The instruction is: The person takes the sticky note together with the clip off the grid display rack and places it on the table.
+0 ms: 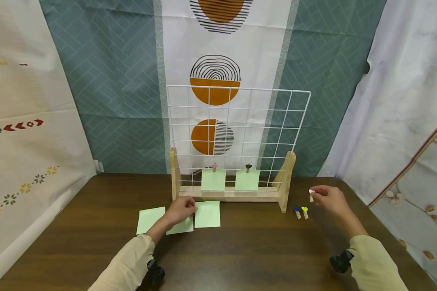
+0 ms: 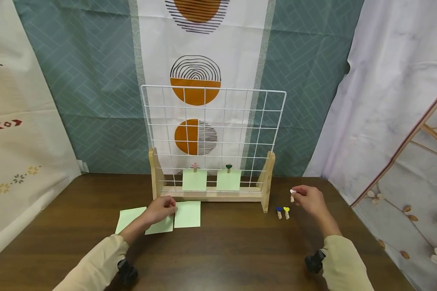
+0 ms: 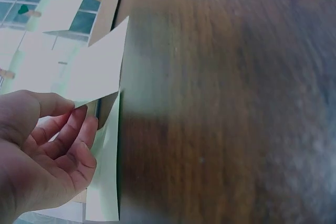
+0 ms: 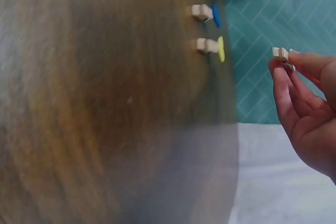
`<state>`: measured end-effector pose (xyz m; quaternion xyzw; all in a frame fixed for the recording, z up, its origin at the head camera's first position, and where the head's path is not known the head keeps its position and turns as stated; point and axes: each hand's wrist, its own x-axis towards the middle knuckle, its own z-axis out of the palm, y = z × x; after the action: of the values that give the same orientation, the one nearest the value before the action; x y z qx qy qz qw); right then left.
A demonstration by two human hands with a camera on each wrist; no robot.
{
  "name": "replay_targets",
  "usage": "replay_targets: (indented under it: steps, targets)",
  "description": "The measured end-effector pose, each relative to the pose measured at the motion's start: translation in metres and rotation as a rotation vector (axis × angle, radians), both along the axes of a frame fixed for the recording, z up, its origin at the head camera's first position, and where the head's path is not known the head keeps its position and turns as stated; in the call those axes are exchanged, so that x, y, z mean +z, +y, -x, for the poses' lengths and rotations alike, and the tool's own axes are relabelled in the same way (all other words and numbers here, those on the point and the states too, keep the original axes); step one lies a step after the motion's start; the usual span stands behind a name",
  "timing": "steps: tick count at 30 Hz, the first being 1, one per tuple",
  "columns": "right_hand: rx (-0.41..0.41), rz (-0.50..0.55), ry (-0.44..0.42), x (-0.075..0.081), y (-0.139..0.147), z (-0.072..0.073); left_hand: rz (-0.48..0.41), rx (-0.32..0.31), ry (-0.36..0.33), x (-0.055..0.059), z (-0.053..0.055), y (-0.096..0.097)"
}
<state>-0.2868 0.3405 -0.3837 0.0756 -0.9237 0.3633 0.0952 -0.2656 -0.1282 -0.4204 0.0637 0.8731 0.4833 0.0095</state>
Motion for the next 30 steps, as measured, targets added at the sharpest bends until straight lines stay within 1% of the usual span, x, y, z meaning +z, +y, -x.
replay_targets:
  steps: [7, 12, 15, 24, 30]
  targets:
    - [0.034, -0.039, -0.075, -0.007, 0.009, -0.001, 0.074, -0.01, 0.024, 0.0, -0.002, -0.005]
    - [0.057, -0.017, -0.132, -0.014, 0.013, -0.001, 0.101, -0.028, 0.048, 0.002, -0.003, -0.008]
    - [0.064, 0.007, -0.144, -0.017, 0.014, -0.001, 0.104, -0.032, 0.052, 0.001, -0.004, -0.01]
    - [0.083, 0.006, -0.174, -0.021, 0.02, -0.001, 0.093, -0.044, 0.051, -0.004, -0.003, -0.009]
    - [0.096, 0.038, -0.212, -0.022, 0.022, 0.0, 0.08, -0.058, 0.065, -0.003, -0.003, -0.008]
